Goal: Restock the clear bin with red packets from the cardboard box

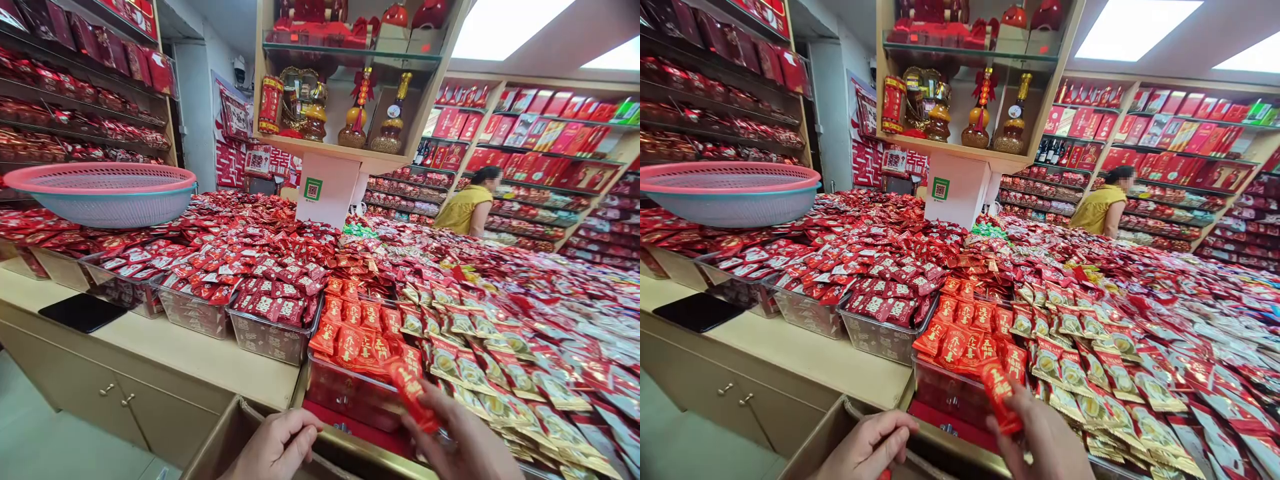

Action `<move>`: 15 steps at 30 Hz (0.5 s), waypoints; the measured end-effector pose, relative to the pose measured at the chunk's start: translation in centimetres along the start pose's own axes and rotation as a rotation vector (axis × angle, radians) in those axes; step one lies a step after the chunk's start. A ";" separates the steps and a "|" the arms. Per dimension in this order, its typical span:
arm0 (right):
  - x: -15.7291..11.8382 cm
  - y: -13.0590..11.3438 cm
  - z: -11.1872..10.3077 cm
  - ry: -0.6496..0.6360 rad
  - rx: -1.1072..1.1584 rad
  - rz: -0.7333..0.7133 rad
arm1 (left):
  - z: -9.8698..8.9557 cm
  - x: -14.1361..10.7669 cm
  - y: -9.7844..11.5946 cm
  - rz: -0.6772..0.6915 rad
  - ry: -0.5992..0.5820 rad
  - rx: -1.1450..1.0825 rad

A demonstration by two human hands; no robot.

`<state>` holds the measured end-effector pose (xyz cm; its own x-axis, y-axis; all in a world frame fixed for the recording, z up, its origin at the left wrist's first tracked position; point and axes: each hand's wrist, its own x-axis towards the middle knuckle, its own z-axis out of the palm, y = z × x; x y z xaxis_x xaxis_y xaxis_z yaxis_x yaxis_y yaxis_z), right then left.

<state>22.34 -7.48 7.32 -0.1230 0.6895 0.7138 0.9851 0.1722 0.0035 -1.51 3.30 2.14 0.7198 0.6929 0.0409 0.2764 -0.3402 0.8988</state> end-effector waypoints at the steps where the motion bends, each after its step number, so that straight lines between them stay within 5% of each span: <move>1: 0.4 0.6 0.1 -0.002 -0.047 0.031 | 0.0 0.1 0.0 0.021 -0.007 0.036; 6: 3.0 1.3 1.9 -0.128 -0.199 0.169 | -0.1 0.3 -0.3 0.073 -0.030 0.138; 15: 4.0 1.1 3.5 -0.255 -0.215 0.158 | -0.3 0.5 -1.0 0.051 -0.028 0.262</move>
<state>22.50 -2.11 7.72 0.0330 0.8537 0.5198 0.9938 -0.0832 0.0736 -1.64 4.15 1.40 0.7531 0.6544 0.0677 0.3923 -0.5294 0.7522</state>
